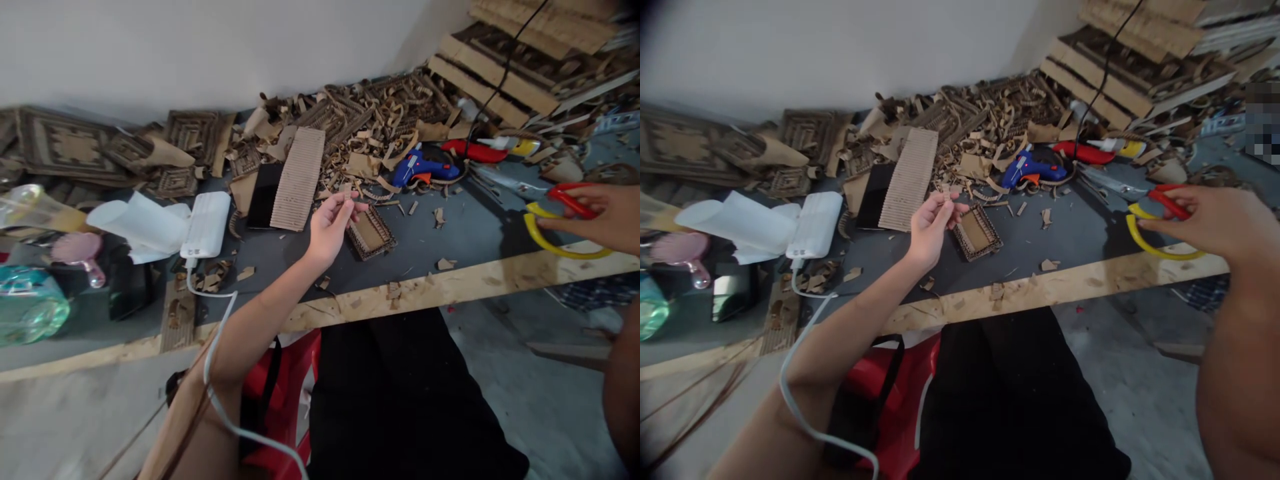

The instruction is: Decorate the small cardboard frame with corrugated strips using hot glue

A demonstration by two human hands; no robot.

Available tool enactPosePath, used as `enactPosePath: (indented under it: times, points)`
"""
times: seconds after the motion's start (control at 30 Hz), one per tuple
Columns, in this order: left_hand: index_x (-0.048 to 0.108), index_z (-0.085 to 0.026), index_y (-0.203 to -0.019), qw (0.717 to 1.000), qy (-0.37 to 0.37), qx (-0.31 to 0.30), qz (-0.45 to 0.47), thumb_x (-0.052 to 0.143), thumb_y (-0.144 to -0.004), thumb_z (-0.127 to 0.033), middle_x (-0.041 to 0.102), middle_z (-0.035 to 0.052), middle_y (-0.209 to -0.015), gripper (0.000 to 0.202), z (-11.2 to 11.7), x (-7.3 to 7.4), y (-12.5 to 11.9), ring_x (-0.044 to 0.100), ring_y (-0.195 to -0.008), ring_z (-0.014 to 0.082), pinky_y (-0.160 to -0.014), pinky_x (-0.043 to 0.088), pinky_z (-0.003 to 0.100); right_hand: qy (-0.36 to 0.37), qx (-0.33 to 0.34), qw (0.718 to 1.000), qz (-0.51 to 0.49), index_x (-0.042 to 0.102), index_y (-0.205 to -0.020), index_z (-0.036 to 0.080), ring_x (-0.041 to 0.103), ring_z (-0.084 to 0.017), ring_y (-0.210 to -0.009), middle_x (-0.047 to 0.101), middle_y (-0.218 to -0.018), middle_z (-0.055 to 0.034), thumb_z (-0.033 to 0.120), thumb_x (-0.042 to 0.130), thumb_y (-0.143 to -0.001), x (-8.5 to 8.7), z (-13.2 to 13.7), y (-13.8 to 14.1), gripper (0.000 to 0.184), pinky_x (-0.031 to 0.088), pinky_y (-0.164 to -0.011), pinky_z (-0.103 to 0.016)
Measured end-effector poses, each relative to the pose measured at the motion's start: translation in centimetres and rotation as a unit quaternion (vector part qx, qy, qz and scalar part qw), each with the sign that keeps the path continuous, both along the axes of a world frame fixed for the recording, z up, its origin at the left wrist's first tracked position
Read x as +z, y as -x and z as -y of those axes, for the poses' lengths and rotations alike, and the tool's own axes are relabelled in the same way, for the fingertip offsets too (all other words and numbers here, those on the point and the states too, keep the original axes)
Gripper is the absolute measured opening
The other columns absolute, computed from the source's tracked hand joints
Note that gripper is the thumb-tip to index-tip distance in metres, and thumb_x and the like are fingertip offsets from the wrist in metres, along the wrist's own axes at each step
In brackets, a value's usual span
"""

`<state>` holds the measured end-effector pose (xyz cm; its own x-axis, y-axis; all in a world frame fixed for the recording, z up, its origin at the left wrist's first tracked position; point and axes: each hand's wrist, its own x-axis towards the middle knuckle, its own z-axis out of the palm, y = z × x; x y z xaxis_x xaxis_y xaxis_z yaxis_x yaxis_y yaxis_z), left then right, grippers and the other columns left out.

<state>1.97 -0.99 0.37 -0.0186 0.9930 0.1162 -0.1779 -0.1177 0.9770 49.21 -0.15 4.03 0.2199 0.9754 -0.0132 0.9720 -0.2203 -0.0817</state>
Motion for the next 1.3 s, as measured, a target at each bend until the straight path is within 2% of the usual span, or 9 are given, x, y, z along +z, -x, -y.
enactPosePath:
  times: [0.13,0.2,0.33,0.43,0.57,0.87,1.0,1.1,1.3]
  points:
    - [0.071,-0.018,-0.097,0.999,-0.033,-0.003,-0.002,0.071,-0.088,-0.047,0.078,0.0045,-0.083,0.03,-0.1,-0.2,0.0,0.059,-0.061,0.0078,-0.059,0.049,0.021,0.086,-0.045,0.985,0.143,0.079,-0.115,0.023,0.065,-0.027,-0.084,0.074,-0.117,-0.0199,0.045,0.087,-0.071,1.3,-0.9,4.4,0.05,0.034,-0.056,-0.036]
    - [0.071,-0.017,-0.097,0.999,-0.046,-0.005,-0.021,0.069,-0.089,-0.048,0.078,0.005,-0.082,0.032,-0.1,-0.3,0.0,0.06,-0.06,0.008,-0.06,0.051,0.022,0.002,-0.036,0.987,0.156,0.079,-0.112,0.018,0.068,-0.032,-0.096,0.073,-0.12,-0.0198,0.034,0.084,-0.073,2.1,-0.3,8.8,0.043,0.041,-0.06,-0.038]
    - [0.073,-0.017,-0.098,0.991,-0.078,0.005,-0.109,0.064,-0.092,-0.044,0.077,0.0046,-0.08,0.03,0.3,-0.4,0.0,0.064,-0.064,0.0096,-0.061,0.052,0.022,-0.248,0.217,0.93,-0.162,0.079,-0.097,0.018,0.071,-0.019,-0.072,0.079,-0.095,-0.0105,0.03,0.067,-0.089,2.6,1.2,18.3,0.019,0.053,-0.068,-0.032]
    - [0.074,-0.017,-0.1,0.969,-0.111,0.032,-0.218,0.061,-0.093,-0.039,0.077,0.0028,-0.079,0.027,0.7,-0.2,0.2,0.061,-0.058,0.0089,-0.057,0.049,0.022,-0.241,0.382,0.854,-0.26,0.078,-0.1,0.018,0.071,-0.016,-0.071,0.079,-0.092,-0.0062,0.031,0.063,-0.092,2.3,1.0,24.1,0.021,0.055,-0.065,-0.029]
    - [0.076,-0.016,-0.096,0.907,-0.213,0.069,-0.358,0.059,-0.093,-0.028,0.075,0.0023,-0.075,0.02,1.1,0.3,0.6,0.063,-0.061,0.0107,-0.06,0.05,0.023,-0.238,0.435,0.828,-0.261,0.077,-0.1,0.02,0.074,-0.018,-0.081,0.079,-0.093,-0.0044,0.027,0.063,-0.093,1.9,-0.5,28.0,0.017,0.059,-0.07,-0.03]
    - [0.074,-0.018,-0.106,0.836,-0.354,0.082,-0.411,0.058,-0.099,-0.029,0.081,0.0049,-0.097,0.02,1.4,0.3,0.7,0.075,-0.089,0.0154,-0.083,0.057,0.027,-0.274,0.476,0.791,-0.271,0.076,-0.09,0.019,0.075,-0.017,-0.082,0.079,-0.089,-0.0042,0.025,0.063,-0.094,0.6,-0.5,28.0,0.015,0.06,-0.076,-0.029]
    - [0.072,-0.02,-0.102,0.85,-0.29,0.111,-0.425,0.056,-0.1,-0.03,0.078,0.0047,-0.094,0.02,1.1,0.3,0.8,0.071,-0.084,0.015,-0.078,0.055,0.027,-0.202,0.372,0.88,-0.214,0.075,-0.101,0.019,0.073,-0.026,-0.095,0.077,-0.103,-0.0094,0.032,0.07,-0.085,1.2,-3.1,25.0,0.022,0.059,-0.086,-0.041]
    - [0.067,-0.019,-0.102,0.862,-0.226,0.138,-0.432,0.052,-0.1,-0.028,0.075,0.0059,-0.093,0.018,0.7,0.1,1.0,0.068,-0.084,0.0164,-0.079,0.053,0.028,-0.129,0.252,0.954,-0.101,0.066,-0.125,0.012,0.063,-0.043,-0.116,0.066,-0.128,-0.0239,0.031,0.083,-0.067,1.0,-6.7,21.7,0.064,0.054,-0.094,-0.056]
    - [0.056,-0.02,-0.105,0.874,-0.152,0.157,-0.434,0.043,-0.101,-0.026,0.072,0.0076,-0.103,0.014,0.6,-0.1,1.2,0.068,-0.092,0.0184,-0.082,0.051,0.03,0.017,0.256,0.966,-0.032,0.07,-0.115,0.019,0.067,-0.038,-0.098,0.072,-0.11,-0.0172,0.044,0.074,-0.072,0.4,-10.5,20.0,0.05,0.054,-0.081,-0.055]
